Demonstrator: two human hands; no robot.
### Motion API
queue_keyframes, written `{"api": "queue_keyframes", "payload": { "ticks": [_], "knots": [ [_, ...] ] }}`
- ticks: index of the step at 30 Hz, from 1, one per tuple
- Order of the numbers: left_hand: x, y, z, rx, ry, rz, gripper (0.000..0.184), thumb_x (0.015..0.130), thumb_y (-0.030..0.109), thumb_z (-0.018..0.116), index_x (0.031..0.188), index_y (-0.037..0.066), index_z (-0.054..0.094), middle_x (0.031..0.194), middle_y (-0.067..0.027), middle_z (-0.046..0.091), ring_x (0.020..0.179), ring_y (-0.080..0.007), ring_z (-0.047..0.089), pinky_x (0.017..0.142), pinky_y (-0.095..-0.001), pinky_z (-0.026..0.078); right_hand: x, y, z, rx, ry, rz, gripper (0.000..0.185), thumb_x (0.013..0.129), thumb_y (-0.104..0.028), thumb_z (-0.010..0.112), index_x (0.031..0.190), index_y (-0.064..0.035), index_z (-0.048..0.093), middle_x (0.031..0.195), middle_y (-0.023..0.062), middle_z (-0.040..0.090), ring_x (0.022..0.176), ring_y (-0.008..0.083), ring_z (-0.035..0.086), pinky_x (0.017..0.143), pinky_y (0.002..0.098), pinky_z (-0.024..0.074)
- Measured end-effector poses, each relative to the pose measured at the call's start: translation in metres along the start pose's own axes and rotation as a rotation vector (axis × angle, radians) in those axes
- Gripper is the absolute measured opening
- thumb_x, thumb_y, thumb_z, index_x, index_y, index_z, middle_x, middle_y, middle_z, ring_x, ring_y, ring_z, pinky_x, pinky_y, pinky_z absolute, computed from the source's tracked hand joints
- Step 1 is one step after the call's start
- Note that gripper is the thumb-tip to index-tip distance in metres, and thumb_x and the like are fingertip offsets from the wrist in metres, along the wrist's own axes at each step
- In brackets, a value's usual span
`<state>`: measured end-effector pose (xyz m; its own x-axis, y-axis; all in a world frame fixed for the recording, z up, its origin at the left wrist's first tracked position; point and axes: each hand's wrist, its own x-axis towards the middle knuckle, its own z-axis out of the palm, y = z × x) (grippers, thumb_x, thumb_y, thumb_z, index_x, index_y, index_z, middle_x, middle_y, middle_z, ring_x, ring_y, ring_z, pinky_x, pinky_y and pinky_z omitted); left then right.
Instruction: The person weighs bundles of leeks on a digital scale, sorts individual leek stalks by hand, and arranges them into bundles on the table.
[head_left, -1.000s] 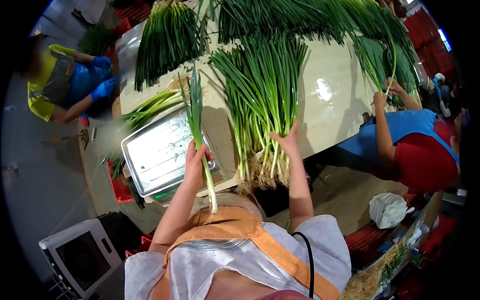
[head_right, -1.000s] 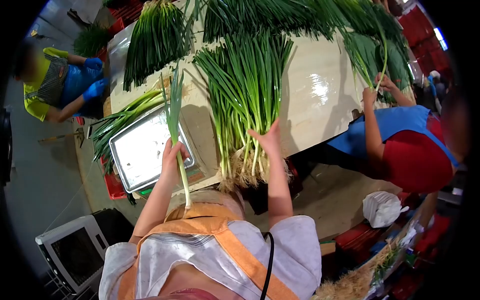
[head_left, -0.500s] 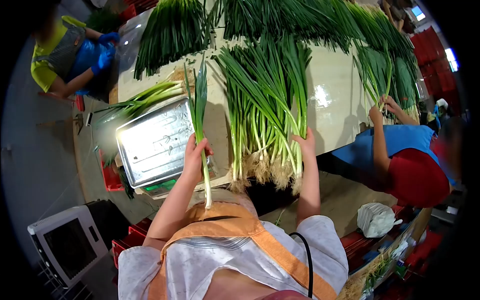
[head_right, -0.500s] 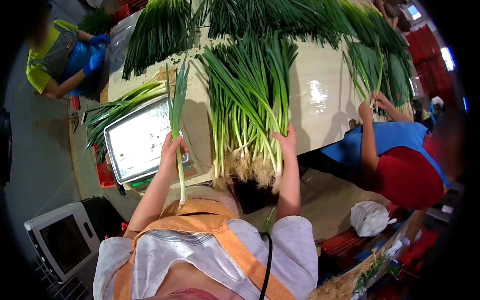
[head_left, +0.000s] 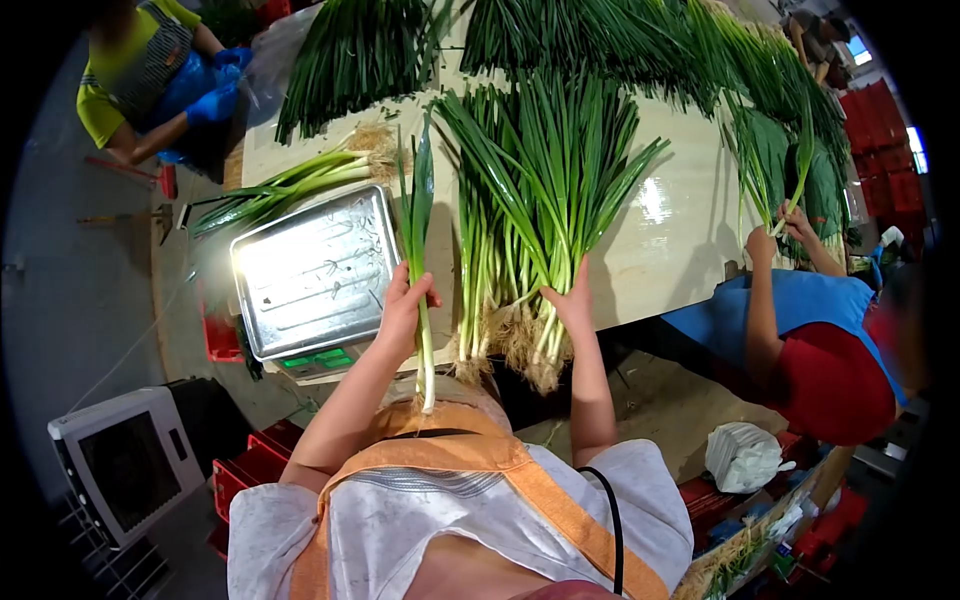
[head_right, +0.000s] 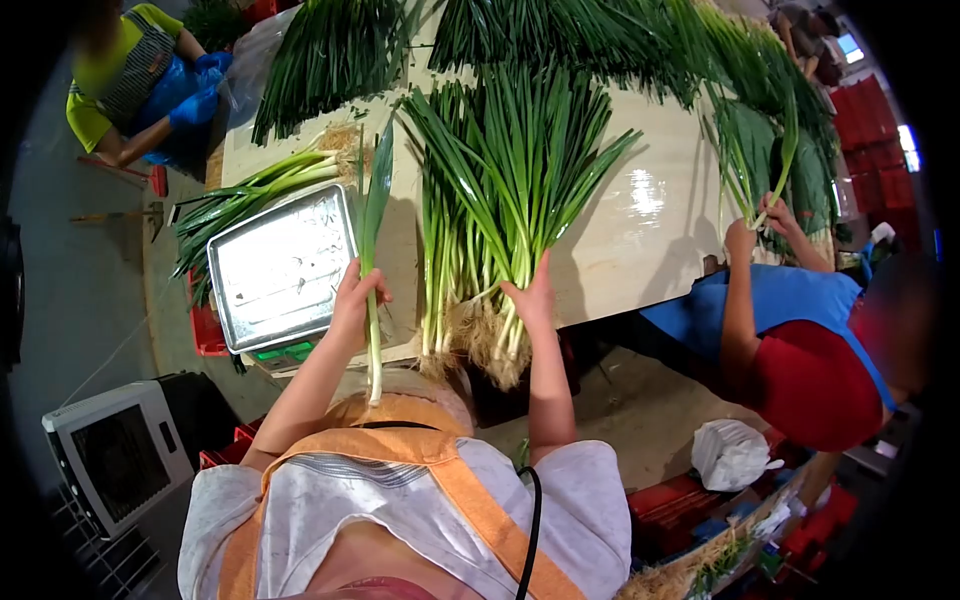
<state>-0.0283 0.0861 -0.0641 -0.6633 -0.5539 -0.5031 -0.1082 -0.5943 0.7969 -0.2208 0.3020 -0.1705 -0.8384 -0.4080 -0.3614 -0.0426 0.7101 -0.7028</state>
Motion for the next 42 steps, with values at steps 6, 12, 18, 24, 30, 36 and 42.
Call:
{"api": "queue_keyframes", "payload": {
  "ticks": [6, 12, 18, 24, 30, 36, 42],
  "knots": [
    [0.000, -0.003, 0.000, 0.035, 0.021, 0.003, 0.031, 0.091, 0.016, 0.056, 0.118, 0.006, 0.044, 0.073, -0.0016, 0.052, 0.068, -0.0127, 0.054, 0.068, -0.0277, 0.044, -0.021, -0.020, -0.030, 0.175, 0.022, 0.002, 0.099, 0.067, -0.010, 0.073, 0.145, -0.0022, 0.013, 0.142, 0.0226, 0.033, 0.129, 0.0342, 0.037, 0.106, 0.0400, 0.0327],
    [-0.001, -0.013, -0.004, 0.059, 0.022, 0.000, 0.033, 0.091, 0.017, 0.055, 0.119, 0.005, 0.044, 0.072, -0.0023, 0.054, 0.068, -0.0126, 0.054, 0.067, -0.0283, 0.044, -0.037, -0.019, -0.029, 1.169, -0.218, 0.258, 0.069, 0.066, 0.008, 0.060, 0.130, 0.0001, 0.035, 0.106, 0.0207, 0.059, 0.092, 0.0303, 0.063, 0.079, 0.0412, 0.0536],
    [-0.006, -0.012, 0.002, 0.116, 0.004, 0.006, 0.040, 0.091, 0.017, 0.055, 0.126, 0.005, 0.040, 0.073, -0.0026, 0.054, 0.068, -0.0122, 0.054, 0.068, -0.0277, 0.044, -0.050, -0.032, -0.037, 1.191, -0.188, 0.117, 0.058, 0.064, 0.001, 0.060, 0.119, 0.0008, 0.042, 0.095, 0.0182, 0.059, 0.075, 0.0259, 0.062, 0.069, 0.0374, 0.0535],
    [0.000, -0.018, 0.019, 0.118, -0.130, -0.037, 0.065, 0.094, 0.016, 0.051, 0.143, 0.006, 0.010, 0.082, -0.0080, 0.057, 0.075, -0.0166, 0.057, 0.073, -0.0298, 0.047, -0.059, -0.054, -0.047, 1.239, -0.286, -0.165, 0.065, 0.067, 0.000, 0.059, 0.127, -0.0016, 0.035, 0.095, 0.0165, 0.055, 0.074, 0.0247, 0.060, 0.064, 0.0337, 0.0553],
    [0.025, -0.033, 0.048, 0.042, -0.308, -0.327, 0.057, 0.099, 0.034, 0.037, 0.145, 0.014, 0.010, 0.134, -0.0131, 0.044, 0.118, -0.0250, 0.047, 0.094, -0.0428, 0.043, -0.051, -0.075, -0.002, 0.681, -0.292, 0.052, 0.091, 0.077, -0.003, 0.068, 0.145, 0.0020, 0.007, 0.135, 0.0223, 0.038, 0.119, 0.0269, 0.047, 0.101, 0.0347, 0.0402],
    [0.033, -0.066, 0.044, 0.100, -0.227, -0.348, 0.064, 0.094, 0.029, 0.049, 0.144, 0.009, 0.015, 0.138, -0.0129, 0.036, 0.125, -0.0229, 0.040, 0.098, -0.0370, 0.040, -0.058, -0.052, 0.035, 1.476, -0.503, 0.274, 0.065, 0.091, -0.013, 0.055, 0.144, -0.0028, 0.020, 0.140, 0.0092, 0.038, 0.128, 0.0196, 0.036, 0.104, 0.0335, 0.0298],
    [0.050, -0.085, 0.033, 0.240, -0.253, -0.379, 0.080, 0.084, 0.020, 0.065, 0.142, 0.002, 0.014, 0.135, -0.0181, 0.038, 0.119, -0.0250, 0.046, 0.093, -0.0361, 0.045, -0.069, -0.060, 0.030, 0.756, -0.359, 0.086, 0.064, 0.091, -0.017, 0.055, 0.144, 0.0003, 0.022, 0.145, 0.0132, 0.030, 0.134, 0.0241, 0.029, 0.108, 0.0352, 0.0250]
  ]
}}
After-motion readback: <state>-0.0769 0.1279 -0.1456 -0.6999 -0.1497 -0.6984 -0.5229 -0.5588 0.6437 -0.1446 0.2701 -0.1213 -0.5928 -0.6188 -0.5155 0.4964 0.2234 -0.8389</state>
